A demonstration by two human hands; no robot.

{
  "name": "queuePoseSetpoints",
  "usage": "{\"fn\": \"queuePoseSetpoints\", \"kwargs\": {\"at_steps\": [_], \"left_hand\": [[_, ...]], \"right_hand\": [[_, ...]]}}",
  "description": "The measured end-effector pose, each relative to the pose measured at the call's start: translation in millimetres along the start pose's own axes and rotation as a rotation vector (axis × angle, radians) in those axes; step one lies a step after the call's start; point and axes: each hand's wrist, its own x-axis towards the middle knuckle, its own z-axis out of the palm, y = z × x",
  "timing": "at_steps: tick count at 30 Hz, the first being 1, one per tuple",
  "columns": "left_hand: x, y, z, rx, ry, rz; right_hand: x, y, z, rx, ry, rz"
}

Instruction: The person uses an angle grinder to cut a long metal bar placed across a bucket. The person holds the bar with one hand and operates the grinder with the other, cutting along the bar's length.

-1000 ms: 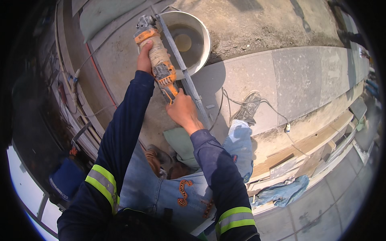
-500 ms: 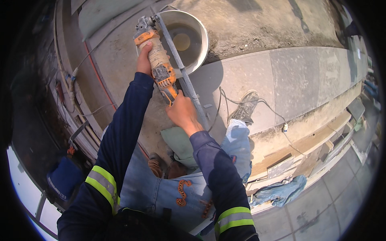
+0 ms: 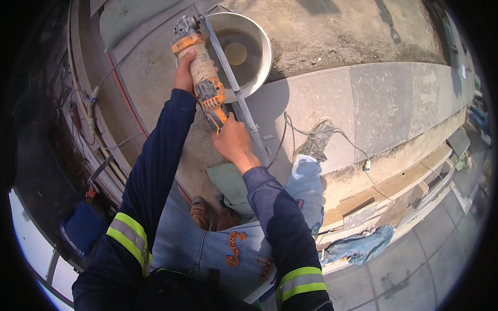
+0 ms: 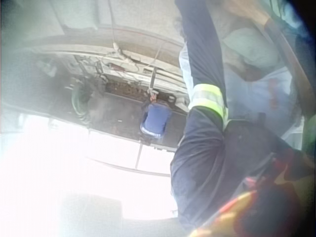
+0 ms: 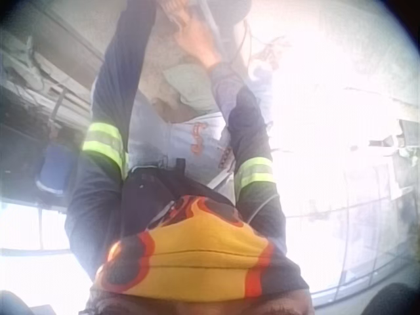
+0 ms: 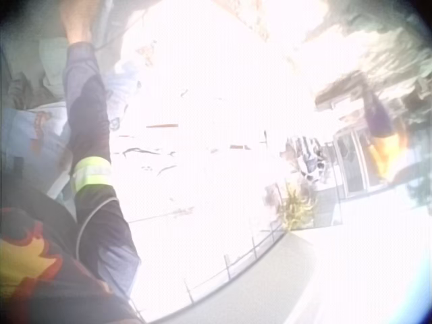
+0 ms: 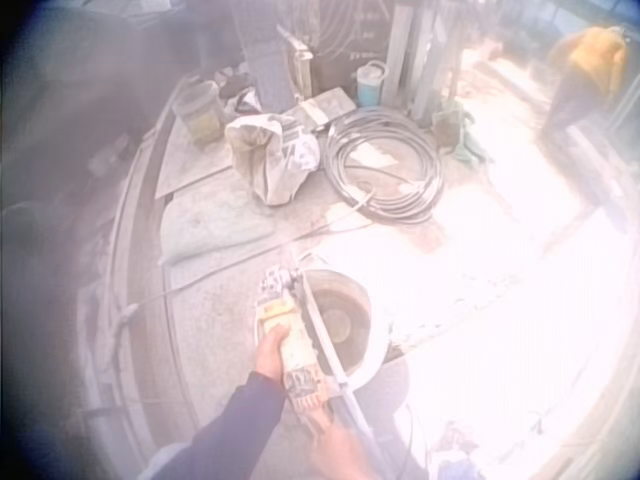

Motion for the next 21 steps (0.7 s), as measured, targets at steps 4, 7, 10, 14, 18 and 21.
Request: {"fn": "queuePoseSetpoints", "kwargs": {"at_steps": [4,7,10,14,18,21], "left_hand": [[2,3,-1,0.015,-0.01,-0.012],[4,7,0,0.014,-0.026,-0.01],[5,9,3,0.036,-0.012,-0.009],[8,14,1,0.061,-0.028,-0.007],[16,15,-1,0.051,-0.021,-0.01],[19,16,0,0.035,-0.016,-0.011]], "right_hand": [[3,-3,-1,-0.002,-0.011,0.005],[6,-6,-2,-0.008,-0.004,0.004],[9,-6,-1,-0.004,0.01,-0.014],[11,-9,-3,0.002,0.004,-0.021],[14,-16,-6,0.002,-0.006,-0.003],[16,-18,-7,-0.005,-0.015,0.004]]}}
